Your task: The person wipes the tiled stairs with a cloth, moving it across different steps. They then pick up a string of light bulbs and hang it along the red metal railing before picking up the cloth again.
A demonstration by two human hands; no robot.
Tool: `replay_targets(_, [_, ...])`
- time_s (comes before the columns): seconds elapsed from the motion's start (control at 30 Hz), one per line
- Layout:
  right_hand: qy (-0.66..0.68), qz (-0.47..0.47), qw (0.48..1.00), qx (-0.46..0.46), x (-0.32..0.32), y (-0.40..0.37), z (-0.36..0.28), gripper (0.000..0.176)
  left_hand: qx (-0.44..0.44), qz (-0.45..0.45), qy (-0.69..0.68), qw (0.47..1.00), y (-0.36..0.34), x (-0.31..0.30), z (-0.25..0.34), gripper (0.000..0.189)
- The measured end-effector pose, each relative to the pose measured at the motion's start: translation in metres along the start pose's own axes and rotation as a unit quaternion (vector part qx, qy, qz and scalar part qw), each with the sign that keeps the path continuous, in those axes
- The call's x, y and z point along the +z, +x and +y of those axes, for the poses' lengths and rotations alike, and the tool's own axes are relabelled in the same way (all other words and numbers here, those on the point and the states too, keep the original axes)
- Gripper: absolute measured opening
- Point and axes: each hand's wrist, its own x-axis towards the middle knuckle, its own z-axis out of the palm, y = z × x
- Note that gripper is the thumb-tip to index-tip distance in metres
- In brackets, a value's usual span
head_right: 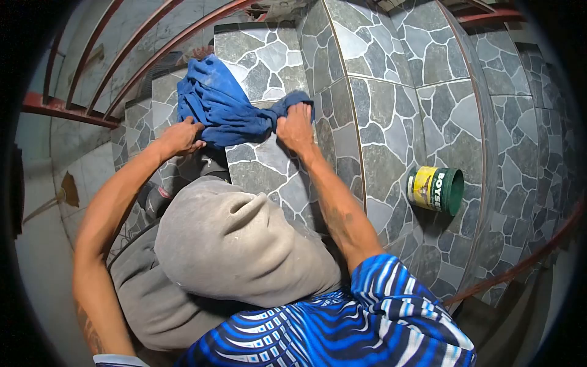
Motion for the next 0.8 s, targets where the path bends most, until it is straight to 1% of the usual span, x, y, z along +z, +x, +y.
replay_targets(0.03, [0.035,-0.021,0.999,0.034,-0.009,-0.015,-0.015,0.035,0.005,0.006,-0.007,1.000,0.003,0.001,0.001,0.043])
replay_targets(0.1, [0.002,0.013,0.999,-0.039,-0.014,-0.057,-0.043,0.042,0.018,0.012,-0.003,1.000,0.007,0.003,-0.001,0.030])
replay_targets(0.17, [0.046,-0.055,0.997,-0.019,-0.027,-0.081,-0.058,0.046,0.034,0.009,0.020,0.999,0.007,0.003,-0.006,0.024])
replay_targets(0.2, [0.030,-0.036,0.998,-0.041,-0.030,-0.073,-0.057,0.043,0.033,0.034,0.004,0.999,0.003,0.007,-0.008,0.019])
replay_targets(0.3, [-0.081,-0.039,0.996,-0.023,0.001,-0.026,-0.015,0.043,0.100,-0.010,0.022,0.995,-0.006,0.011,-0.018,0.019])
replay_targets(0.37, [-0.062,-0.090,0.993,0.037,0.000,0.016,0.002,0.045,0.110,-0.027,0.009,0.994,-0.023,-0.002,0.000,0.018])
replay_targets(0.4, [-0.058,-0.114,0.989,0.074,-0.002,0.021,-0.004,0.047,0.115,-0.040,0.003,0.993,-0.029,-0.010,0.008,0.018])
replay_targets(0.43, [-0.069,-0.088,0.991,0.080,-0.006,0.010,-0.014,0.048,0.118,-0.051,-0.002,0.992,-0.036,-0.019,0.016,0.017])
replay_targets(0.5, [-0.090,-0.029,0.992,0.083,-0.007,-0.032,-0.038,0.051,0.080,-0.036,0.047,0.995,-0.052,-0.028,0.027,0.019])
replay_targets(0.57, [-0.081,-0.173,0.975,0.117,-0.033,-0.051,-0.052,0.053,0.061,-0.046,0.040,0.996,-0.075,-0.058,0.039,0.023])
replay_targets(0.6, [-0.121,-0.106,0.983,0.086,-0.030,-0.046,-0.049,0.053,0.042,-0.028,0.030,0.998,-0.084,-0.069,0.038,0.025])
replay_targets(0.63, [-0.153,-0.089,0.981,0.083,-0.024,-0.032,-0.043,0.054,0.024,-0.014,0.020,0.999,-0.093,-0.077,0.036,0.026])
replay_targets(0.67, [-0.112,-0.112,0.981,0.116,-0.026,-0.004,-0.035,0.054,0.008,-0.002,0.009,1.000,-0.102,-0.085,0.037,0.028])
replay_targets(0.7, [-0.070,-0.136,0.976,0.152,-0.027,0.012,-0.029,0.055,-0.002,0.013,0.031,0.999,-0.112,-0.097,0.040,0.029])
replay_targets(0.77, [-0.078,-0.150,0.973,0.159,-0.029,0.006,-0.033,0.056,-0.035,0.049,0.039,0.997,-0.135,-0.130,0.065,0.029])
replay_targets(0.8, [-0.086,-0.150,0.972,0.157,-0.033,0.013,-0.033,0.056,-0.033,0.064,0.047,0.996,-0.145,-0.146,0.080,0.030])
